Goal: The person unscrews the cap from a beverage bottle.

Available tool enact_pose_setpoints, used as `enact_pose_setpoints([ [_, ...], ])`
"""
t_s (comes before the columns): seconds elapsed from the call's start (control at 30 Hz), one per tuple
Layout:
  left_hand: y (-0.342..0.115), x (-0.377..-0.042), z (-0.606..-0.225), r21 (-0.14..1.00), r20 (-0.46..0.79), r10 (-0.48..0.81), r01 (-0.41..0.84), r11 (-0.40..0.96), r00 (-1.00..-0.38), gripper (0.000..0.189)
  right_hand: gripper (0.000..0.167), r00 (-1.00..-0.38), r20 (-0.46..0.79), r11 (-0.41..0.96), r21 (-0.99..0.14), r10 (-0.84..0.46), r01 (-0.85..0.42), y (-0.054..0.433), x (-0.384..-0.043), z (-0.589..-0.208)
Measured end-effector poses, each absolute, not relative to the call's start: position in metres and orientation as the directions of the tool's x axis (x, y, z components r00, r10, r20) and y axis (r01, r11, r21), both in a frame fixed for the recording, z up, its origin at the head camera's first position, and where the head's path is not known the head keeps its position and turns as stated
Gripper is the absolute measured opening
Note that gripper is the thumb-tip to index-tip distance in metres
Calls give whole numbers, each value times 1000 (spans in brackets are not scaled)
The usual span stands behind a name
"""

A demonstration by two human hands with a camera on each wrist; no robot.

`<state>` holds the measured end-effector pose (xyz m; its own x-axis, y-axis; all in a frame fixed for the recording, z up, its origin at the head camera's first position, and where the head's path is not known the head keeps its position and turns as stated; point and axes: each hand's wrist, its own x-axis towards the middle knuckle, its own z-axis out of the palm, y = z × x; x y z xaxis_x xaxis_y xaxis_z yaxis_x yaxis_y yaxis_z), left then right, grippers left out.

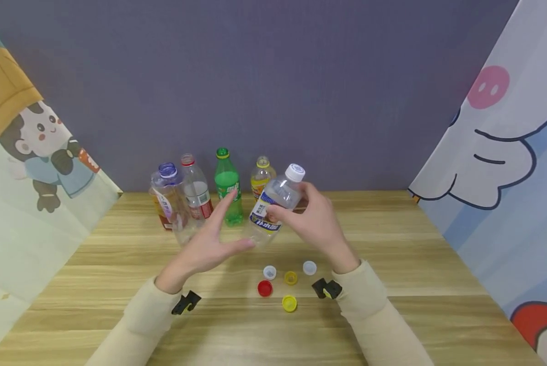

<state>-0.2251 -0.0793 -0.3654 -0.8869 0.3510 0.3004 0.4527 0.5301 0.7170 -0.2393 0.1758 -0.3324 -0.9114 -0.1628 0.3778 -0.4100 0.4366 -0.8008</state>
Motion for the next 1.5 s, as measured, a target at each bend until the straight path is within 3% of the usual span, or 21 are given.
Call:
enact_pose_setpoints([
  [0.4, -68, -228, -359, 717, 270, 393, 456, 528, -879, 119, 63, -882, 426, 399, -786, -203, -472, 166, -226, -332],
  [0.63, -63, -229, -357, 761, 245, 446, 455, 461, -861, 122, 58, -855, 462, 355, -778, -238, -519, 165, -220, -331],
  [1.17, -60, -229, -361, 872, 284, 530, 446, 204, -799, 84, 58, -843, 462, 310, -787, -275, -533, 159, -216, -333],
  [1.5, -63, -226, -359, 836, 288, 538, 482, 261, -792, 82, 63, -844, 410, 313, -798, -345, -515, 165, -214, -326],
])
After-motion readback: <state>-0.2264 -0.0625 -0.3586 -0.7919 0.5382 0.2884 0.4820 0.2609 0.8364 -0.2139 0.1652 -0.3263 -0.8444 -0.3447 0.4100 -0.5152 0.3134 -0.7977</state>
